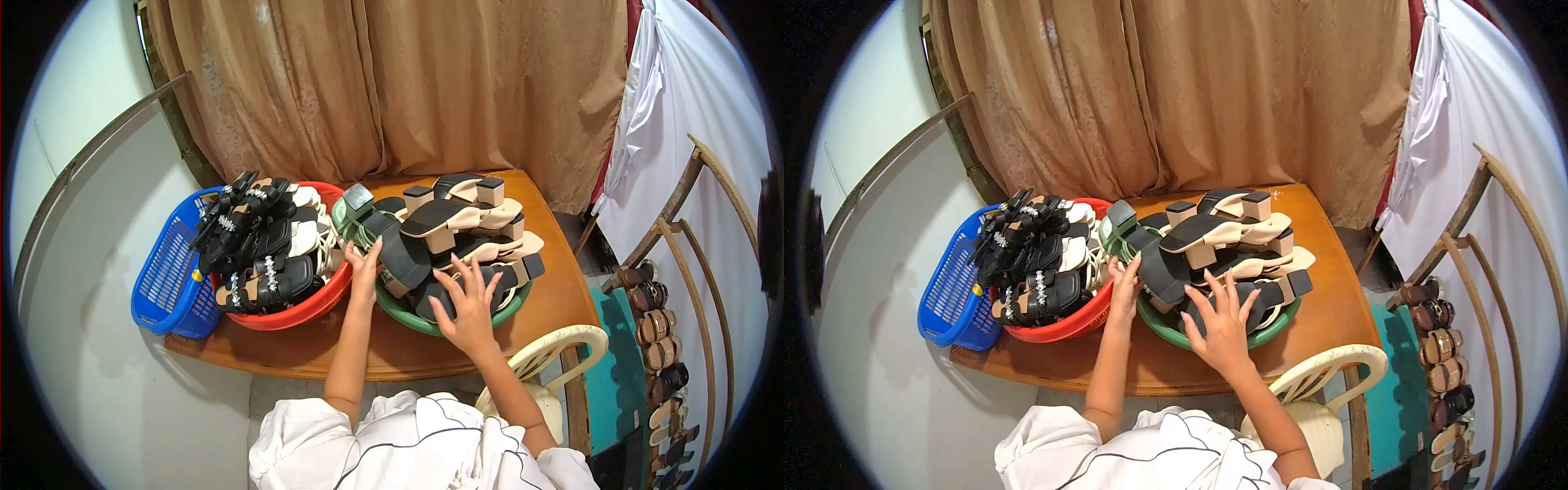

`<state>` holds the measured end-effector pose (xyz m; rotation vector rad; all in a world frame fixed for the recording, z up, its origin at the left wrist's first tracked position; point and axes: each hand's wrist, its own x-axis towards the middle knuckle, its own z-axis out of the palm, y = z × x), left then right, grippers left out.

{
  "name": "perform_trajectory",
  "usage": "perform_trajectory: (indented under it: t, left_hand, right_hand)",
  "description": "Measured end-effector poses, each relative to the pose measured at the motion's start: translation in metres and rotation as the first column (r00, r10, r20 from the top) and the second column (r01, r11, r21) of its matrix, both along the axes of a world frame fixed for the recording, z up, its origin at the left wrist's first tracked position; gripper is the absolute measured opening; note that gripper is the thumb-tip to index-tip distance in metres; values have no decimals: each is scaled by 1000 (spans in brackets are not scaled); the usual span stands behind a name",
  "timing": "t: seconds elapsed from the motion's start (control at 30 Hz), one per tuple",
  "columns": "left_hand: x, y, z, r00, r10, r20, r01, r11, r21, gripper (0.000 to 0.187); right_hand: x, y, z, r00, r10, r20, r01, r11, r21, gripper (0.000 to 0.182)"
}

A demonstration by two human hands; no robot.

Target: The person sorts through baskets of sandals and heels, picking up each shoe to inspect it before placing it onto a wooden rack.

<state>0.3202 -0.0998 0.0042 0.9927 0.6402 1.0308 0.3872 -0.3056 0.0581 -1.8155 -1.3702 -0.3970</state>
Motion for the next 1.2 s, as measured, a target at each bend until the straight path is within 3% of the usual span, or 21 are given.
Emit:
perform_trajectory:
  t: [0.1,0.27,0.33,0.4,0.53,0.73,0.87,0.93,1.07,1.1,1.2]
  left_hand:
    - [15,-1,-4,989,54,137,-56,998,13,94]
    - [29,14,-35,982,145,120,-166,967,191,92]
    - [29,18,-37,983,130,131,-154,970,188,90]
    - [20,7,-19,984,95,150,-116,984,137,88]
    - [2,-1,14,983,-18,184,2,996,85,81]
    - [-28,4,34,994,-65,91,63,998,31,68]
    - [-45,0,45,987,-93,131,87,995,53,63]
    - [-51,8,36,975,-123,184,94,983,156,62]
    - [-67,-5,52,952,-227,207,182,960,215,60]
    - [-68,-13,61,924,-275,264,224,952,208,57]
    - [-63,-31,85,849,-392,355,282,904,323,70]
  right_hand:
    - [13,13,11,998,28,50,-26,999,-34,39]
    - [25,40,14,977,2,214,29,989,-145,39]
    - [30,49,9,958,-17,287,74,980,-187,40]
    - [34,52,10,968,-42,249,94,975,-203,48]
    - [38,51,12,965,-59,257,112,974,-196,45]
    - [40,51,10,959,-57,277,120,969,-218,45]
    - [39,51,10,964,-45,262,103,972,-211,47]
    - [36,48,12,965,-49,256,102,975,-199,48]
    - [25,29,16,996,29,88,-20,994,-107,48]
    - [21,23,13,997,78,-11,-78,997,-9,47]
    - [8,0,11,962,82,-261,-36,984,176,43]
